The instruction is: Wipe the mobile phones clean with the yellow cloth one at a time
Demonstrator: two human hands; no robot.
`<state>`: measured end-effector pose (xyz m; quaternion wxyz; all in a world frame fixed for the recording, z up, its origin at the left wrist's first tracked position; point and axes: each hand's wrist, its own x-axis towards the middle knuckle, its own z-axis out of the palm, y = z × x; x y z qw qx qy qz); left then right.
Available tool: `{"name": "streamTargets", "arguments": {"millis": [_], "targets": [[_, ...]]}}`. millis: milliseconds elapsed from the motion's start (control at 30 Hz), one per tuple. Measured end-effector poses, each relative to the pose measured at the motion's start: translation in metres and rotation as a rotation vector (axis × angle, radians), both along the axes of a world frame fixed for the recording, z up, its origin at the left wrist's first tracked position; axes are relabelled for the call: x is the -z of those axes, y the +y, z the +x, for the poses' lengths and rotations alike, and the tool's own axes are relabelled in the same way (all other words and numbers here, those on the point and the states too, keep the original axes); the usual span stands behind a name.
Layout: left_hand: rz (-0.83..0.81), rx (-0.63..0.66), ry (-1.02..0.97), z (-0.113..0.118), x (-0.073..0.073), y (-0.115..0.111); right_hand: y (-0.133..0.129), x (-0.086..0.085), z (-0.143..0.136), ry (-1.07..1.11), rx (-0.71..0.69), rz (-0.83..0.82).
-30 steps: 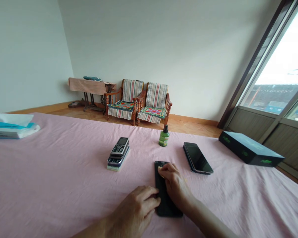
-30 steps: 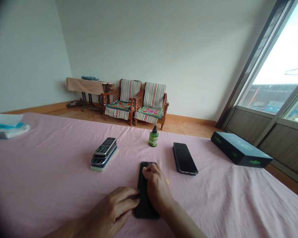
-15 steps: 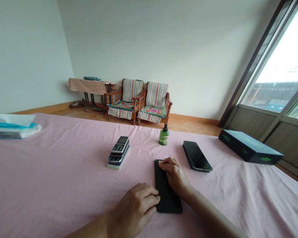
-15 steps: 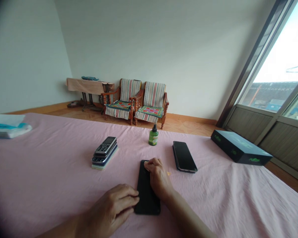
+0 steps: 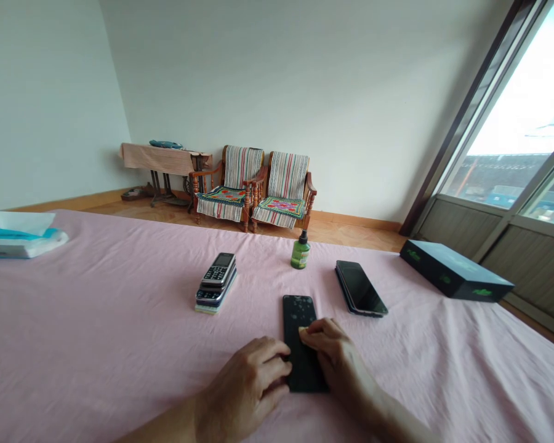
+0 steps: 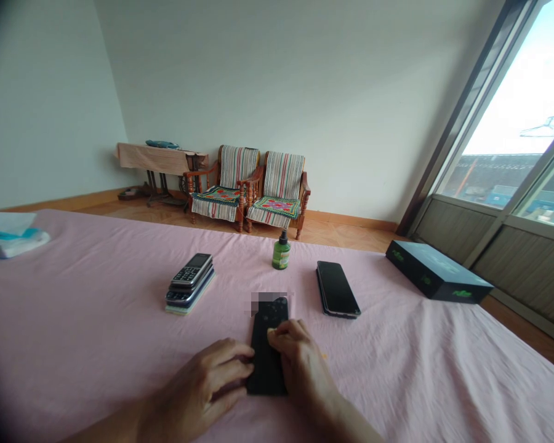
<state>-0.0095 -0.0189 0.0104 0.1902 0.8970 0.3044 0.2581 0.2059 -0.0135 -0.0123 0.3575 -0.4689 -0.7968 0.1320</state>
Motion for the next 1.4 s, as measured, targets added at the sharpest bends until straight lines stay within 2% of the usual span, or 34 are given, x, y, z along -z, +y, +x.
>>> {"name": "streamTargets", "arguments": {"millis": [133, 233, 300, 467, 567, 633, 800, 900, 1000, 1133, 1233, 1400], "targets": [[0.005, 0.001, -0.017, -0.001, 0.003, 0.002, 0.049, 0.002, 0.015, -0.038, 0.123, 0.098], [-0.004, 0.002, -0.010, -0.002, 0.003, 0.002, 0.060, 0.003, 0.018, -0.041, 0.123, 0.099], [-0.014, 0.001, -0.003, -0.001, 0.001, 0.002, 0.047, 0.003, 0.015, -0.046, 0.109, 0.085], [-0.021, 0.001, -0.008, 0.000, 0.000, 0.001, -0.013, 0.004, 0.006, -0.025, 0.098, -0.028], [-0.029, 0.001, -0.011, 0.000, 0.000, 0.001, -0.022, 0.004, 0.004, -0.030, 0.106, -0.034], [-0.031, 0.003, -0.015, 0.000, 0.001, 0.001, -0.009, 0.002, 0.003, -0.039, 0.114, -0.040], [-0.038, 0.005, -0.019, 0.000, -0.001, 0.001, 0.050, -0.003, 0.002, -0.115, 0.202, 0.058], [-0.040, 0.011, -0.014, -0.001, -0.002, 0.001, 0.065, -0.003, 0.002, -0.117, 0.210, 0.061], [-0.037, 0.017, -0.020, -0.001, -0.001, 0.002, 0.049, -0.002, 0.002, -0.114, 0.191, 0.052], [-0.048, 0.008, -0.039, -0.001, 0.001, 0.002, 0.000, 0.002, 0.002, -0.045, 0.119, -0.011], [-0.072, -0.005, -0.061, -0.001, 0.003, 0.004, -0.032, 0.011, 0.005, -0.025, 0.106, 0.030], [-0.153, -0.065, -0.086, -0.002, 0.006, 0.008, -0.054, 0.022, 0.012, -0.066, 0.106, 0.128]]}}
